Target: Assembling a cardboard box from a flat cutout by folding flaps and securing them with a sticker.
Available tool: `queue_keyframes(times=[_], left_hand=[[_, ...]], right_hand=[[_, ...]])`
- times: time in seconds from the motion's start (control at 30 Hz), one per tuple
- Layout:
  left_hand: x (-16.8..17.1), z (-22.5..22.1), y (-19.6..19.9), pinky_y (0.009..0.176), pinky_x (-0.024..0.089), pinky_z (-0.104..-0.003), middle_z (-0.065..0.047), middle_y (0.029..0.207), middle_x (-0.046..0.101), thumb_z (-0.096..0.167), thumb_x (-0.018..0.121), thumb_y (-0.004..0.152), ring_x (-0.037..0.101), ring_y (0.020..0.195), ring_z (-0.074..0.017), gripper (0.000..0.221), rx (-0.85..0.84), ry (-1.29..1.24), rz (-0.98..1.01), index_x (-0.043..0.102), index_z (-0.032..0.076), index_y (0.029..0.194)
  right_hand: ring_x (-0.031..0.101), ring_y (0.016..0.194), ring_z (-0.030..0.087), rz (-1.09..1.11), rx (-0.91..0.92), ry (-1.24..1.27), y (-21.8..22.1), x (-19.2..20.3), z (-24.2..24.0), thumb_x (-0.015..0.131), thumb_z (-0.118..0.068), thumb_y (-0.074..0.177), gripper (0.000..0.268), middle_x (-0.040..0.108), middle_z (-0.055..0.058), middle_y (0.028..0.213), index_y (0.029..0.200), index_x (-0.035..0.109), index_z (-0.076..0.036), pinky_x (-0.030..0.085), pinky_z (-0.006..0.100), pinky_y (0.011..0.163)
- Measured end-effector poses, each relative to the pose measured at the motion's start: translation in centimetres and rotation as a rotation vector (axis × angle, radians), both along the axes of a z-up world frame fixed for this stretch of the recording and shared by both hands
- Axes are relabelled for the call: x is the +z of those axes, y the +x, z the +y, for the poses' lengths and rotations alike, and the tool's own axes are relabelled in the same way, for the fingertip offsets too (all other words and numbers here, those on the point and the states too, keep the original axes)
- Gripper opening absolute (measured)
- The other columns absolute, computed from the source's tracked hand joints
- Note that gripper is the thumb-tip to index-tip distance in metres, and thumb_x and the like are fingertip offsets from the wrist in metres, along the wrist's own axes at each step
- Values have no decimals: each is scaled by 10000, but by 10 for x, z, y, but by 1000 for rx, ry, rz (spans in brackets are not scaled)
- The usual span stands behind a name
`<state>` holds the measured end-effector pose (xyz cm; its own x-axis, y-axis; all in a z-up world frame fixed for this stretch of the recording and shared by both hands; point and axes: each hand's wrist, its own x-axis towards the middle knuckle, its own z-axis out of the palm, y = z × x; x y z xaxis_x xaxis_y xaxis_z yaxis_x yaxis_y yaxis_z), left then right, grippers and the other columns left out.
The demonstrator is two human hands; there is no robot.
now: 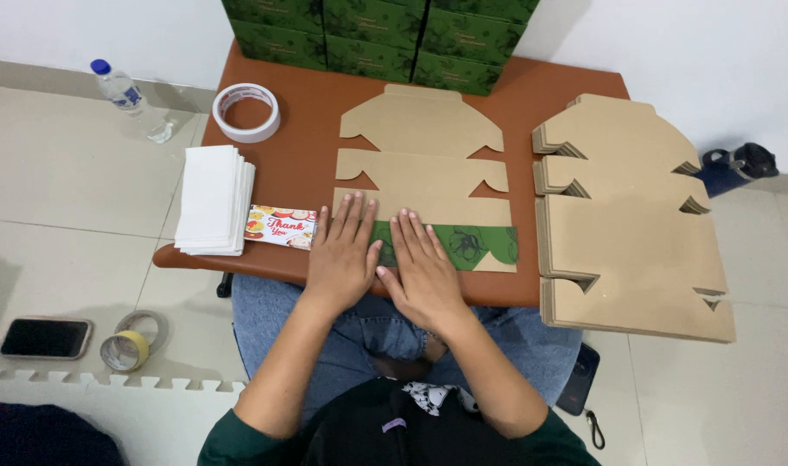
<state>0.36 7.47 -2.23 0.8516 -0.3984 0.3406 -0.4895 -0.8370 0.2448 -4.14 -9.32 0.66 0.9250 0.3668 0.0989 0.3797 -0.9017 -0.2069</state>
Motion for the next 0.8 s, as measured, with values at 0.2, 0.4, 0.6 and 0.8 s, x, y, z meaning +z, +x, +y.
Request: queue_keyframes(times=[0.2, 0.4, 0.6, 0.8], left_hand=[[19, 2, -10, 1222, 121, -552, -174, 1545, 431, 402, 376, 1045, 327, 1485, -314, 526, -71, -44, 40, 451, 127, 1487], [18, 3, -12, 1220, 155, -582, -188, 1540, 421, 812, 494, 835, 342, 1472, -332, 923, -87, 35, -21, 446, 122, 1446], [29, 4, -36, 1224, 152, -582, -199, 1546, 403, 792, 740, 599, 318, 1477, -348, 1152, -155, 98, 17, 421, 105, 1467], [22, 15, -58, 1224, 206, -487, -102, 1527, 451, 143, 777, 766, 367, 1455, -249, 810, -191, 93, 54, 422, 167, 1494]], right_hand=[[141, 1542, 338, 111, -143, 18, -10, 27, -32, 371, -618, 1008, 775, 239, 181, 1651, 1596, 287, -119, 41, 534, 1220], [161, 1538, 365, 92, -255, -7, -15, 28, -75, 456, -670, 961, 817, 251, 194, 1642, 1605, 297, -193, 82, 600, 1206], [164, 1536, 365, 116, -264, -55, -41, 38, -75, 570, -787, 825, 1014, 258, 204, 1632, 1608, 275, -213, 95, 605, 1203], [186, 1528, 330, 87, -210, -181, -70, 17, -94, 628, -170, 894, 851, 254, 167, 1640, 1635, 219, -258, 170, 570, 1184]])
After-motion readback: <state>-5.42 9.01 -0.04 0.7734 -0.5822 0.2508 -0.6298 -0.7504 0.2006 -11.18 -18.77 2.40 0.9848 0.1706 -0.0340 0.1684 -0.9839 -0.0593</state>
